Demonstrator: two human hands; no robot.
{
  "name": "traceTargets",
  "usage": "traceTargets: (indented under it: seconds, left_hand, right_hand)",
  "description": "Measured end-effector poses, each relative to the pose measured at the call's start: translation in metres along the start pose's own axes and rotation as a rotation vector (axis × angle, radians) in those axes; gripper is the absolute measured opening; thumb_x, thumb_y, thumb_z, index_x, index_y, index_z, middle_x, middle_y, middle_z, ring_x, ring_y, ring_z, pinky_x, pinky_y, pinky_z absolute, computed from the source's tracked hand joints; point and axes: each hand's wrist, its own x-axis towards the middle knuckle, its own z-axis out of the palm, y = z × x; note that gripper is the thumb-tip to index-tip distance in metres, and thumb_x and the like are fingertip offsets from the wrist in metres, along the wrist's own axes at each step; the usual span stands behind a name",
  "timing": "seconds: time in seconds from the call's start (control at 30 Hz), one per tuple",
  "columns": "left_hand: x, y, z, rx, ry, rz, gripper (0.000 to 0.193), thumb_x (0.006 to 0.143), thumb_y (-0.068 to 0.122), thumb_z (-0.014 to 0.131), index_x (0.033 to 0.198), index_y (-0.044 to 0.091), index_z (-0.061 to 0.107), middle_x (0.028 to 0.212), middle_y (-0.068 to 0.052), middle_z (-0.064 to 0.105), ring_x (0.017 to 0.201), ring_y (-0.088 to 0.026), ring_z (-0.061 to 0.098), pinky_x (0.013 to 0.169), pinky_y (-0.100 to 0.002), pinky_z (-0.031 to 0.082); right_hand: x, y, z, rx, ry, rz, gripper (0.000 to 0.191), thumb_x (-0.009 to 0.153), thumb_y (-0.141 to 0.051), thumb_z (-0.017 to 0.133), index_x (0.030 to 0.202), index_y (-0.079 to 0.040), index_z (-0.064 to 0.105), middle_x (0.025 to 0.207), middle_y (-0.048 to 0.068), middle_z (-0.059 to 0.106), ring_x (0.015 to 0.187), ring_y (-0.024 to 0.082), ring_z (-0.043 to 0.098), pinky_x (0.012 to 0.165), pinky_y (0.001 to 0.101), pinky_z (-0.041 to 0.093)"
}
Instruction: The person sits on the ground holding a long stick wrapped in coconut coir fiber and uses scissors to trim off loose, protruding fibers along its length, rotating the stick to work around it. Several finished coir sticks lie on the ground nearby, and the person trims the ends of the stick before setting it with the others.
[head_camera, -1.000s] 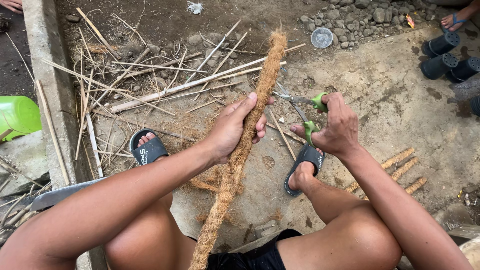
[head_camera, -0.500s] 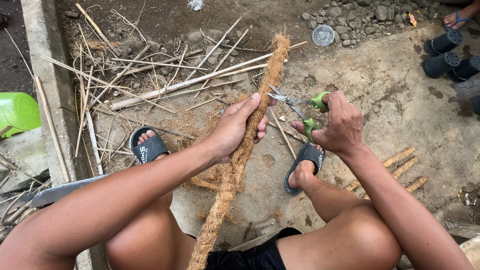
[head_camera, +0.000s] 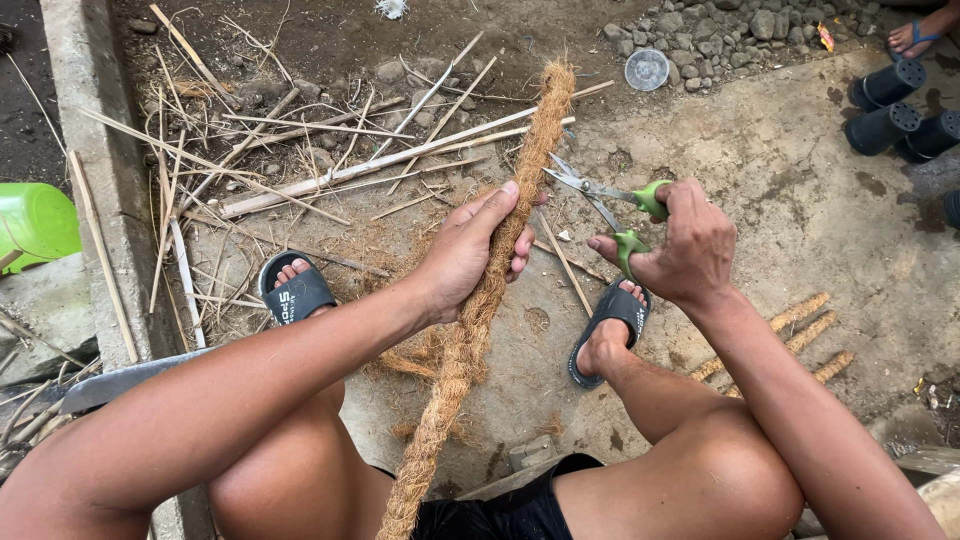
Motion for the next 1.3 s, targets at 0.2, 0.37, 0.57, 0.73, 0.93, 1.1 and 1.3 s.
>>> traceTargets:
  seconds: [0.2,0.37,0.57,0.73,0.93,1.1,1.3]
  left_hand:
    - [-0.001,0.001,0.001,-0.030,-0.002,0.001,0.048,0.108,0.044,0.042,0.134,0.008,0.059,0.074,0.002,0.057,0.061,-0.007,0.054,0.055,-0.023,0.046]
    - [-0.001,0.001,0.001,-0.027,0.005,-0.011,0.046,0.108,0.043,0.041,0.133,0.009,0.058,0.074,0.002,0.057,0.061,-0.006,0.054,0.055,-0.022,0.046]
    - [-0.001,0.002,0.004,-0.006,0.000,0.000,0.043,0.108,0.043,0.040,0.128,0.010,0.058,0.074,0.002,0.057,0.060,-0.006,0.054,0.053,-0.021,0.046]
    - [-0.001,0.002,0.003,-0.029,-0.006,-0.002,0.043,0.108,0.043,0.040,0.129,0.011,0.058,0.073,0.002,0.058,0.058,-0.006,0.054,0.051,-0.020,0.046]
    - [0.000,0.002,0.003,-0.048,-0.008,0.012,0.042,0.108,0.043,0.042,0.128,0.011,0.057,0.074,0.002,0.058,0.059,-0.006,0.054,0.052,-0.020,0.046]
    - [0.000,0.002,0.003,-0.063,0.030,-0.015,0.038,0.105,0.043,0.045,0.127,0.013,0.056,0.073,0.003,0.059,0.059,-0.006,0.054,0.052,-0.022,0.046]
    - [0.001,-0.003,-0.003,-0.003,0.069,0.006,0.036,0.105,0.043,0.052,0.121,0.011,0.056,0.076,0.002,0.059,0.062,-0.006,0.054,0.054,-0.021,0.046]
  right_hand:
    - [0.005,-0.005,-0.004,-0.029,0.010,-0.021,0.076,0.082,-0.072,0.079,0.096,-0.002,0.055,0.084,0.008,0.053,0.066,0.019,0.054,0.055,0.0340,0.044]
    - [0.002,-0.004,-0.001,-0.039,0.016,-0.011,0.073,0.085,-0.071,0.078,0.097,-0.003,0.056,0.084,0.007,0.053,0.066,0.018,0.054,0.056,0.0334,0.045]
    - [-0.006,0.010,0.013,-0.093,0.030,0.003,0.069,0.089,-0.073,0.074,0.088,-0.007,0.054,0.075,0.003,0.051,0.057,0.015,0.050,0.048,0.0313,0.041]
    - [-0.013,0.019,0.021,-0.014,-0.011,0.078,0.067,0.093,-0.072,0.074,0.087,-0.008,0.052,0.073,0.001,0.052,0.057,0.012,0.051,0.047,0.0301,0.042]
    - [-0.008,0.012,0.009,0.066,-0.015,-0.008,0.070,0.085,-0.072,0.077,0.090,-0.006,0.052,0.075,0.003,0.052,0.059,0.013,0.053,0.050,0.0305,0.044]
    - [0.002,-0.001,-0.001,0.064,-0.090,-0.008,0.074,0.078,-0.072,0.078,0.093,-0.003,0.055,0.077,0.005,0.052,0.058,0.016,0.052,0.050,0.0337,0.042]
    - [0.004,-0.014,0.001,0.071,-0.073,-0.015,0.078,0.076,-0.072,0.080,0.099,-0.001,0.056,0.084,0.008,0.054,0.065,0.019,0.055,0.055,0.0344,0.044]
